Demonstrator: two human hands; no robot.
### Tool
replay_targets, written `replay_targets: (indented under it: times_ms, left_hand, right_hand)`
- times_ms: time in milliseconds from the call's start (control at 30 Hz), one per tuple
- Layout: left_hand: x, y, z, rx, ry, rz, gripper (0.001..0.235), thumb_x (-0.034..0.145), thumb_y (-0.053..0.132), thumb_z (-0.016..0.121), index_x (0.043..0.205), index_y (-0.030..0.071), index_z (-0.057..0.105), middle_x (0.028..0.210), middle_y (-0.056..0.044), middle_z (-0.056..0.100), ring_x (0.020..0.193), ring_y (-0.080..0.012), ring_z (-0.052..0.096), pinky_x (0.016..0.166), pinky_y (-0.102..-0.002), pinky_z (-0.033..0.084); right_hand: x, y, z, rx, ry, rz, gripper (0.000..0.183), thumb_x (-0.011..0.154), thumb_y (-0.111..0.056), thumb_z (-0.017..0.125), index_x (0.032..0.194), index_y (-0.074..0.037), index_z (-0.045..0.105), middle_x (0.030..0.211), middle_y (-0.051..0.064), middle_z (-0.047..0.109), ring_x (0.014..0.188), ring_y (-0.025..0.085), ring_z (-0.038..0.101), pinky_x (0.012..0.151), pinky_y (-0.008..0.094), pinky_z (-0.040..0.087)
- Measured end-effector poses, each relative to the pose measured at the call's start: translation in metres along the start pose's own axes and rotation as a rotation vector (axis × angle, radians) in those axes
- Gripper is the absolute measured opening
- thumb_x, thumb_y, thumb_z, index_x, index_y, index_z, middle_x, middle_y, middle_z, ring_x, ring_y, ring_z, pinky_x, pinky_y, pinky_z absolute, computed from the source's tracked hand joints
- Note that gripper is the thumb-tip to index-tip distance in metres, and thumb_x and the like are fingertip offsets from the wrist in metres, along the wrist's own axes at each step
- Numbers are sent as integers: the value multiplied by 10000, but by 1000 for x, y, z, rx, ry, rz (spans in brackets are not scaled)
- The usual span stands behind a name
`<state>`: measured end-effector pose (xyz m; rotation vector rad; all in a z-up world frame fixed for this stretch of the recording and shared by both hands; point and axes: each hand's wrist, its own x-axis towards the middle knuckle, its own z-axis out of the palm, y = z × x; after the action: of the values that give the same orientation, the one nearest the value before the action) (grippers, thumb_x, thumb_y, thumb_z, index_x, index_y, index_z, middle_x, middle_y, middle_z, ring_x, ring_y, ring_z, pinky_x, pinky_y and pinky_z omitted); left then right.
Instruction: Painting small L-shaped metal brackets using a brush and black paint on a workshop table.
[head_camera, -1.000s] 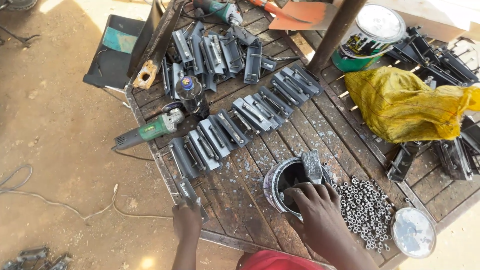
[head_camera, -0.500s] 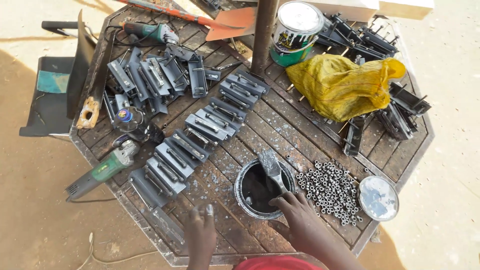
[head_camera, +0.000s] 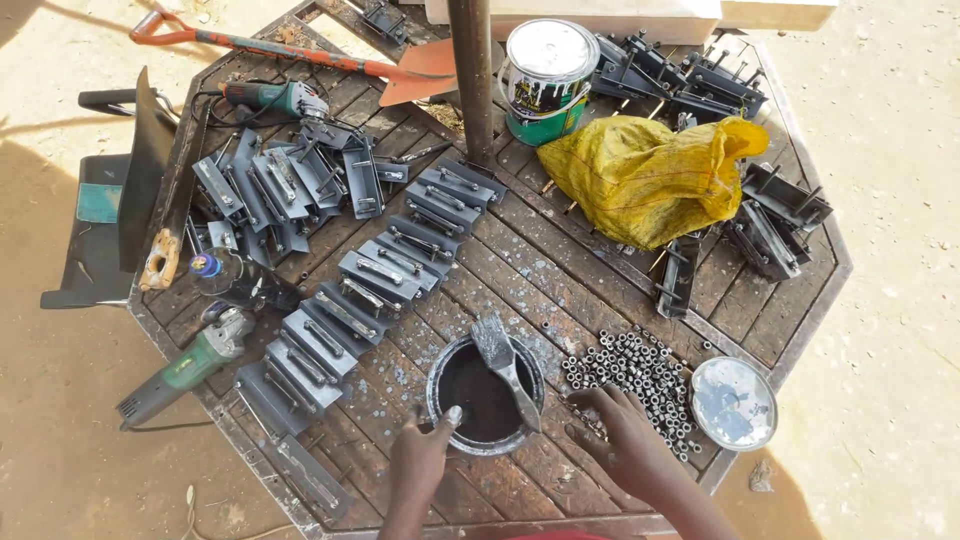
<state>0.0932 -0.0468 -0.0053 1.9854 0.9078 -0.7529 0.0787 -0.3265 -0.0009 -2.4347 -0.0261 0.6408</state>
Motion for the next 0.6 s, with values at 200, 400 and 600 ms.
replay_targets:
  times_ms: [200,400,600]
  left_hand:
    - [-50,45,14,-403,-8,-196,943,922,283,722,1633,135,121,1281,-184,709,760,-290,780,690,-401,673]
    - [-16,-16,119,-865,71,-147,870,814,192,790,1538,102,316,1209,-282,733,747,-346,779,509,-387,608]
    - [-79,0,159,-353,-358,-377,593,910,601,602,1297,154,647,1072,-23,762,839,-114,705,699,-197,596]
  right_hand:
    - [30,79,-20,55,24,106,470,936,-447,623,1341,-209,604,1353,0,657,1244,174,615,1145,391,463]
    - [97,123,-91,344,236,410,495,949,-268,687,1342,-13,528,1275,169,645,1146,306,627,991,426,541]
    - [167,170,-109,508,268,809,985,972,-276,731,1603,-9,23,1659,251,131,1432,446,354,1102,493,448]
